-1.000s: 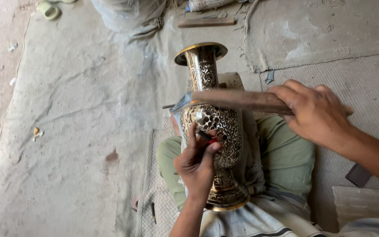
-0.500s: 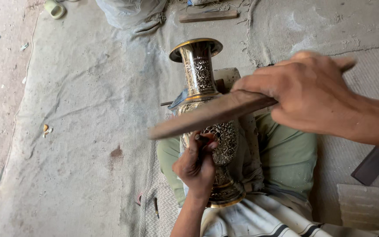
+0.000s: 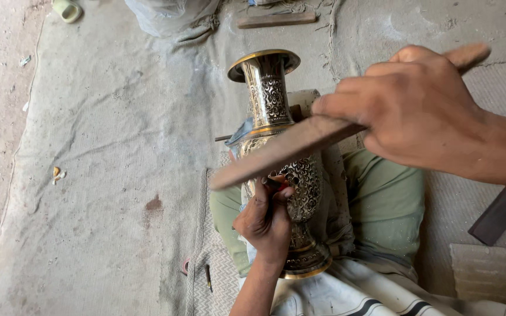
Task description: The person sits on the ground holding a chisel against the patterned surface of a brass vase and repeatedly strikes the chisel with a wooden mallet, working the chisel across different areas of the vase's decorated body to carve the design.
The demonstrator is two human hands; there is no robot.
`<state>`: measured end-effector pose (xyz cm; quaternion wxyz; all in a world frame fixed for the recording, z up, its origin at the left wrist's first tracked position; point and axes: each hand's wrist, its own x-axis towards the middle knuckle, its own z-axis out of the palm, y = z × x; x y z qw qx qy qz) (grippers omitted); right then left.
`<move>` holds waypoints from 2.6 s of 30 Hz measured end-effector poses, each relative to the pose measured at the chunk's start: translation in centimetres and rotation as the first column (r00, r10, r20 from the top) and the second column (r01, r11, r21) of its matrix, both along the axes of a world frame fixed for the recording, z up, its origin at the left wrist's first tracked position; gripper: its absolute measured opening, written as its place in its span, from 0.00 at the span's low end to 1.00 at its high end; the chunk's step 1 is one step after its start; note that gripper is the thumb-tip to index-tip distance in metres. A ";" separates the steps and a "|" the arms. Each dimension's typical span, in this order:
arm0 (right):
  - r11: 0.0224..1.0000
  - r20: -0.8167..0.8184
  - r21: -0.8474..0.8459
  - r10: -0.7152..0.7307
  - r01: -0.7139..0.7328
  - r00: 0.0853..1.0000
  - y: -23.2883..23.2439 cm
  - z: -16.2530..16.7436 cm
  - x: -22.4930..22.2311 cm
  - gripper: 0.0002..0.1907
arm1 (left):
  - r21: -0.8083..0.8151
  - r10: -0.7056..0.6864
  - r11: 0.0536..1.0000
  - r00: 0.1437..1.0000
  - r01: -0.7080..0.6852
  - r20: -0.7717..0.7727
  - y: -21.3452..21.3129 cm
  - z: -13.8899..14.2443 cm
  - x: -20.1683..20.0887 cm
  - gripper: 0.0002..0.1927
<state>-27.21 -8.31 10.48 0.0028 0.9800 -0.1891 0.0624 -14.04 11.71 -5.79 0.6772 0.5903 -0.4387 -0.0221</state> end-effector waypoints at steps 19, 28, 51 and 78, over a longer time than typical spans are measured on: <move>0.992 0.059 0.099 -0.081 0.075 0.995 1.1 0.4 0.3 0.18 | 0.039 0.038 0.999 0.999 -0.038 0.006 0.1 0.5 0.1 0.32; 0.993 0.209 0.119 -0.003 -0.022 0.978 0.9 -0.3 0.2 0.26 | 0.056 0.030 0.998 0.999 -0.029 -0.021 0.0 1.2 0.3 0.32; 0.992 0.089 0.107 -0.075 0.066 0.993 2.1 -1.2 0.7 0.20 | 0.010 -0.019 1.000 1.000 0.019 -0.018 0.4 0.4 0.6 0.35; 0.968 -0.150 -0.029 -0.250 0.248 0.957 0.1 -4.1 -0.8 0.28 | 0.089 -0.092 0.990 0.984 0.106 -0.153 0.2 1.1 2.5 0.31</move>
